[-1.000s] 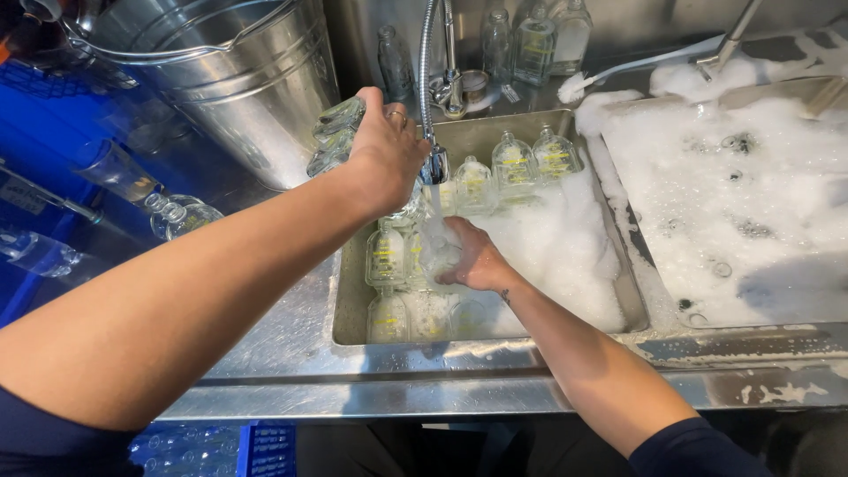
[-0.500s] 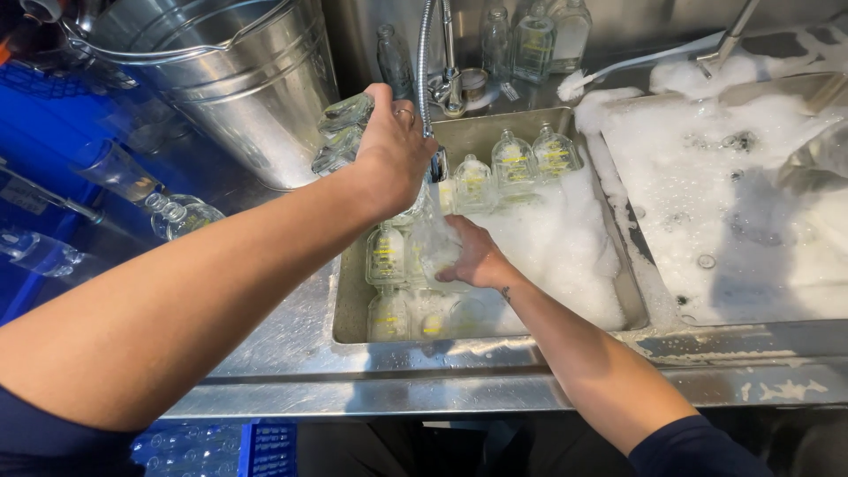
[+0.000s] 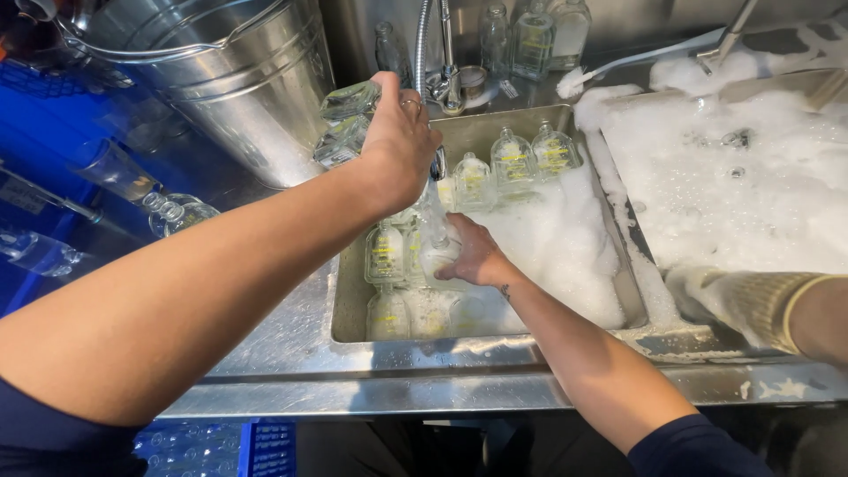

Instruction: Rinsing glass bottles under a faucet and placing them into a sink for cleaning

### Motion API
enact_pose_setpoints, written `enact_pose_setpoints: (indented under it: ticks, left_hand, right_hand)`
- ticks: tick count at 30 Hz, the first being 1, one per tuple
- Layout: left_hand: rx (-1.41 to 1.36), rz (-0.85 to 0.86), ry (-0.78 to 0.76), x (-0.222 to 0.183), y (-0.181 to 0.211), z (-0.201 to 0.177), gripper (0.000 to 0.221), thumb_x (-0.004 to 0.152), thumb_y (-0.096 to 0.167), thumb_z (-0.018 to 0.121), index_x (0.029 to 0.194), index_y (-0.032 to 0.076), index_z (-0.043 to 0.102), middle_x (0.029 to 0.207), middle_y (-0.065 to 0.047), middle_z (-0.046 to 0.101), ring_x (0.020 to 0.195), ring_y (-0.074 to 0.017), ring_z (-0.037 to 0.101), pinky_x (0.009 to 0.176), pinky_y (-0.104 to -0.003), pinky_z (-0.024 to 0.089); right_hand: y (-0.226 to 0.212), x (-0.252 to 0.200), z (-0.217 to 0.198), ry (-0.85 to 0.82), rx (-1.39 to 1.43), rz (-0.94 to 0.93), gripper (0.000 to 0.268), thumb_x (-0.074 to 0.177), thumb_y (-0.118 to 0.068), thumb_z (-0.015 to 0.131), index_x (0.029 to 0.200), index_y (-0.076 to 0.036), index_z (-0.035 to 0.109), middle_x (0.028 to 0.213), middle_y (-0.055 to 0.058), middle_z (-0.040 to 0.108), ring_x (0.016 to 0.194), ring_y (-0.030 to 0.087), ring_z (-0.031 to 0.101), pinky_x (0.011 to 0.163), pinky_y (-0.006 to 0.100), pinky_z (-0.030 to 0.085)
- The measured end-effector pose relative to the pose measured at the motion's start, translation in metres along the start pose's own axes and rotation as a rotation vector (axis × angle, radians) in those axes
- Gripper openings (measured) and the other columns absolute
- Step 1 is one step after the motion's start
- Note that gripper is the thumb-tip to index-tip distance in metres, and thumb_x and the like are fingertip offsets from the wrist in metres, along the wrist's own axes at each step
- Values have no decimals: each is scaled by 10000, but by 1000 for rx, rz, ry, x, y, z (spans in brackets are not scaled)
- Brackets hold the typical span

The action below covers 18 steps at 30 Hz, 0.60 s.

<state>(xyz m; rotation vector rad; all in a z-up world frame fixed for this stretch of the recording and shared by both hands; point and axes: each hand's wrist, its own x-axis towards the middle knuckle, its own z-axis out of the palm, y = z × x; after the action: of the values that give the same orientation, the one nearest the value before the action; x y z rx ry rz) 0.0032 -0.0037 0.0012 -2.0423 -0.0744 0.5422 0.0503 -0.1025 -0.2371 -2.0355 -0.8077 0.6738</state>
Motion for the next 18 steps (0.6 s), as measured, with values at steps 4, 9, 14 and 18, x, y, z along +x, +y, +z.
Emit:
enact_pose_setpoints:
  ticks: [4,9,14,18]
  left_hand:
    - [8,0,2,-2,1,-4,603,954,496,495,1492,233,419,1497,-121,516,1402,-346,419,1079,-664,239]
    - [64,5,7,-4,3,-9,643,959,526,461,1529,238,379,1548,-108,480,1447,-337,373,1082,-663,236]
    - [116,19,10,-5,4,-12,668,956,558,434,1532,226,379,1523,-115,506,1396,-364,434,1092,-662,228]
    - [197,23,23,-10,6,-15,786,919,622,467,1565,197,321,1608,-134,418,1486,-340,336,1102,-652,231]
  right_hand:
    - [-16,-11,-6,12,74,8,986,542,-165,916,1432,-150,491,1345,52,625,1215,217,606,969,328,512]
    - [-14,-8,-7,9,19,21,1009,546,-197,934,1437,-161,463,1363,62,580,1214,251,571,950,358,491]
    - [-21,-12,-10,2,59,0,970,549,-164,916,1426,-157,502,1322,36,633,1176,215,624,917,332,523]
    - [-11,-5,-5,1,42,15,1028,544,-191,930,1458,-144,463,1413,52,577,1252,232,581,981,344,507]
